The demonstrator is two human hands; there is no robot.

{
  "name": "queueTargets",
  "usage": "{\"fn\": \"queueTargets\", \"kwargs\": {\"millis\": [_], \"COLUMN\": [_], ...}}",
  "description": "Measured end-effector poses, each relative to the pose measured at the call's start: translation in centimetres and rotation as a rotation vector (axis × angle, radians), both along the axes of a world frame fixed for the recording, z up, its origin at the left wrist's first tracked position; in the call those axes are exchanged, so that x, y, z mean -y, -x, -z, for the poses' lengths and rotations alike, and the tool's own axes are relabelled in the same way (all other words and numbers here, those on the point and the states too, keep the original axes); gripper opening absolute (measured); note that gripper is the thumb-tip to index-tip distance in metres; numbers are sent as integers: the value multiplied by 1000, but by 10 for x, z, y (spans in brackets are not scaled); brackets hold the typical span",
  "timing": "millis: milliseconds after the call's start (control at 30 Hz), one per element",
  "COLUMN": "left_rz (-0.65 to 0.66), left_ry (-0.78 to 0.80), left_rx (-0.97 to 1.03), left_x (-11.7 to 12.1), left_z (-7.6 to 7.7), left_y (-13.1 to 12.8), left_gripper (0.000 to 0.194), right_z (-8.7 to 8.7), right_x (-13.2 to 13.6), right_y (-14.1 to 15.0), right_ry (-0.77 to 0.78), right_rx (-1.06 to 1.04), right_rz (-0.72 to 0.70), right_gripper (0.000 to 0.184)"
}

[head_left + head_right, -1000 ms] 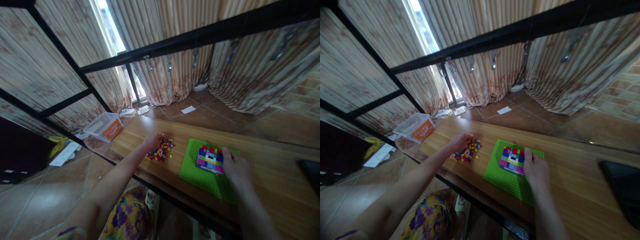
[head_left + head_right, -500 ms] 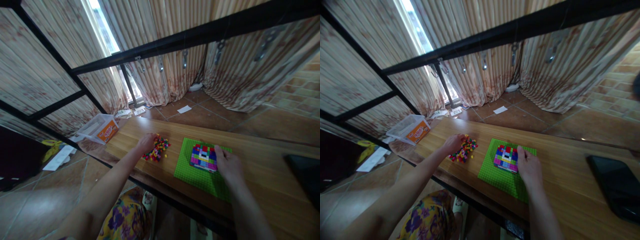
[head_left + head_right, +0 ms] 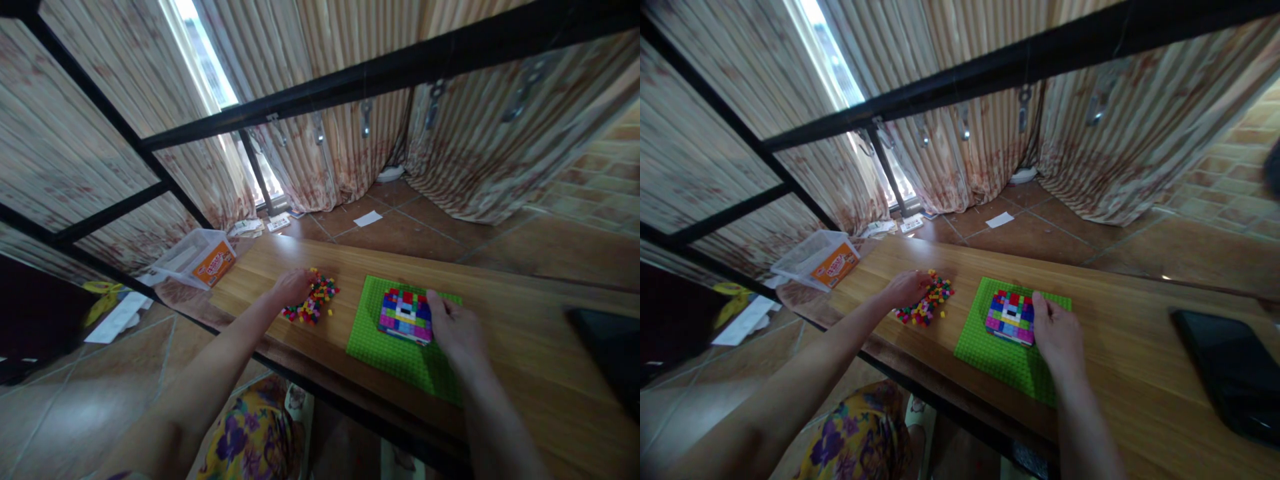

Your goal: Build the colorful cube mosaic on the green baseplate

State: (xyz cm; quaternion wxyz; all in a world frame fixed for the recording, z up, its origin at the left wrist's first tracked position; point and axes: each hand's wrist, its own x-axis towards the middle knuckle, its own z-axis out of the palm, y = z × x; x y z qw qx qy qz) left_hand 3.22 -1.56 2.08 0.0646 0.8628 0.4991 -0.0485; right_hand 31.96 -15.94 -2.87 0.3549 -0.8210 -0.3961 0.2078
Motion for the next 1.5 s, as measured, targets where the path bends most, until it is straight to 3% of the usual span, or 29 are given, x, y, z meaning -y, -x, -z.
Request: {"fn": "queueTargets", "kwargs": {"millis": [367, 433, 567, 667, 800, 1000, 1200, 1500], "left_rz": [-59, -64, -94, -107, -71, -88, -68, -143], "left_ry": [-50, -22, 182, 303, 347, 286, 249, 232], "left_rx": [183, 349, 903, 1054, 1134, 1125, 1099, 1158], "left_x": [5, 11, 30, 46, 62, 72, 73, 73], "left_z": [-2, -3, 0, 2, 9, 25, 23, 29], "left_y": [5, 3, -18, -43, -75, -107, -118, -127], "left_gripper": [20, 22, 28, 29, 21, 13, 13, 11], "right_z": [4, 3, 1, -1, -4, -8, -10, -7], "right_x": [0, 0, 1, 1, 2, 4, 5, 4], "right_y": [-1, -1, 2, 4, 5, 4, 5, 3], "right_ry": [-57, -62, -73, -92, -96, -100, -122, -112], "right_rx": [-16, -15, -3, -20, -38, -44, -66, -76], "right_rz": [-4, -9, -16, -16, -13, -41, -50, -57], "right_gripper": [63, 63, 63, 62, 60, 60, 58, 58]}}
